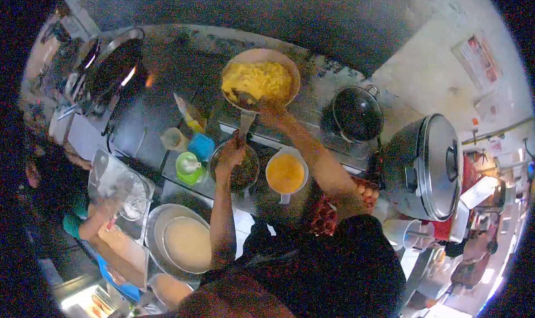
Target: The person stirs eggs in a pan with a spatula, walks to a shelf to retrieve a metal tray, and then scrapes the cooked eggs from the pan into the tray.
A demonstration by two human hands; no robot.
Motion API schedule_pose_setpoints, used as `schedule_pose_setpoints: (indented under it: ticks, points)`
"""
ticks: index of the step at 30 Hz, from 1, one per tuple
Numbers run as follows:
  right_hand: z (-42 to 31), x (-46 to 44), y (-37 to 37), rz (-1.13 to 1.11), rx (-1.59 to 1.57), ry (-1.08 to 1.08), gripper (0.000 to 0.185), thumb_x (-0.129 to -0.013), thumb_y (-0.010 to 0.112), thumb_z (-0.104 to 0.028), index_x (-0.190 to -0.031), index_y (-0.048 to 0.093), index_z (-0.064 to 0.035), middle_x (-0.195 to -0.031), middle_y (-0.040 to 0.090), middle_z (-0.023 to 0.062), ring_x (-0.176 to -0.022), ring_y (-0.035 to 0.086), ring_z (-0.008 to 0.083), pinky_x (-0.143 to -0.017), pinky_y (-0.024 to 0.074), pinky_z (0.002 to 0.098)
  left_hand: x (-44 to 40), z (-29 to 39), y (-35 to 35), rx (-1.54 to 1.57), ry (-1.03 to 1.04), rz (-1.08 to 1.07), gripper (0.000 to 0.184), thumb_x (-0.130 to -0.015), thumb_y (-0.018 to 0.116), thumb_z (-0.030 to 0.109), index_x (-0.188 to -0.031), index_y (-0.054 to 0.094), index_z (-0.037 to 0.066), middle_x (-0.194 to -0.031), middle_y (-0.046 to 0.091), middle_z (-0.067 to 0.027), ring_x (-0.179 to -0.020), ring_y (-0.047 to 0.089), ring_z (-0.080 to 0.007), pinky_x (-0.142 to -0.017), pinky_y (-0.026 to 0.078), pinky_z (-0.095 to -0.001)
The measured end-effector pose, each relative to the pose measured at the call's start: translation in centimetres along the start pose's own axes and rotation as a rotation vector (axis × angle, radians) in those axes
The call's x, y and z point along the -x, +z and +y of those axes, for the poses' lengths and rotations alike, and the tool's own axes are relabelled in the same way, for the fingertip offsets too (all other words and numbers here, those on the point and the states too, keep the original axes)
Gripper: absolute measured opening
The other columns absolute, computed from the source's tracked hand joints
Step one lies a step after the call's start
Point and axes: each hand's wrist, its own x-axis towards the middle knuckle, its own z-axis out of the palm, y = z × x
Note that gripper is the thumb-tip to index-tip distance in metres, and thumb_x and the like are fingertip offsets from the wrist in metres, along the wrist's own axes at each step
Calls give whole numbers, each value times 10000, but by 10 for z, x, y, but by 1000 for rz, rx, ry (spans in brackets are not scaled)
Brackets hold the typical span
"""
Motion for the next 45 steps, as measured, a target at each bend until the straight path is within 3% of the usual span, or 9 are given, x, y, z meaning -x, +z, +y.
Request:
schedule_pose_setpoints:
  ticks: [8,15,18,26,29,34,36,41,45]
  points:
    - [29,21,-82,-179,-680,479,291,-917,462,-241,-1097,611,-67,-595,544,97,-470,515,175,-433,412,363,-18,-36,18,-57,354,265,286,-929,458,293,-1106,505,73,-592,548,-82,-439,525,-198,-387,408,-360]
    - [91,-37,-8,-294,112,70,600,-808,526,-105,-1383,361,-147,-718,610,160,-589,577,300,-571,484,420,-10,-18,8,246,51,-38,308,-919,484,253,-1121,456,22,-587,568,-163,-432,567,-258,-384,424,-394]
    - [50,-29,30,90,134,-44,834,-757,560,-71,-1463,137,-209,-776,626,187,-672,612,343,-643,507,451,-10,-16,9,79,78,10,320,-921,482,255,-1129,449,14,-592,566,-155,-417,558,-237,-374,421,-380]
    - [28,-14,-197,-650,352,13,224,-806,501,-138,-970,634,-64,-819,645,195,-780,647,334,-685,513,464,-9,-14,7,107,81,40,374,-919,470,283,-1214,436,55,-613,571,-116,-433,549,-231,-376,433,-375]
    - [84,-6,-184,-643,480,-350,212,-815,498,-148,-949,637,-59,-831,646,209,-809,648,338,-690,512,468,-9,-15,11,118,39,52,374,-917,477,308,-1214,442,83,-617,567,-106,-428,530,-212,-362,417,-355]
    - [62,27,-30,-37,-337,-17,265,-786,527,-147,-1003,641,-48,-913,651,205,-852,639,361,-719,510,462,-36,-66,31,-81,299,150,343,-911,481,293,-1194,470,100,-600,551,-118,-423,521,-210,-381,417,-353]
    - [65,29,6,169,-498,-4,283,-788,530,-161,-1022,641,-46,-952,648,201,-867,635,364,-730,509,459,-6,-15,7,105,43,9,330,-908,483,290,-1178,489,101,-590,542,-120,-413,515,-210,-393,419,-354]
    - [118,-28,19,-64,243,-152,312,-830,520,-242,-1049,640,-54,-1013,639,185,-888,633,352,-750,508,444,-7,-13,7,111,71,24,339,-922,454,317,-1173,475,90,-601,555,-121,-416,514,-224,-408,430,-355]
    - [35,-16,-131,-335,-208,377,338,-847,512,-302,-1100,637,-117,-1022,636,197,-948,615,340,-832,472,454,-36,-66,30,-30,403,156,335,-940,424,335,-1167,461,91,-592,544,-111,-406,495,-214,-393,422,-347]
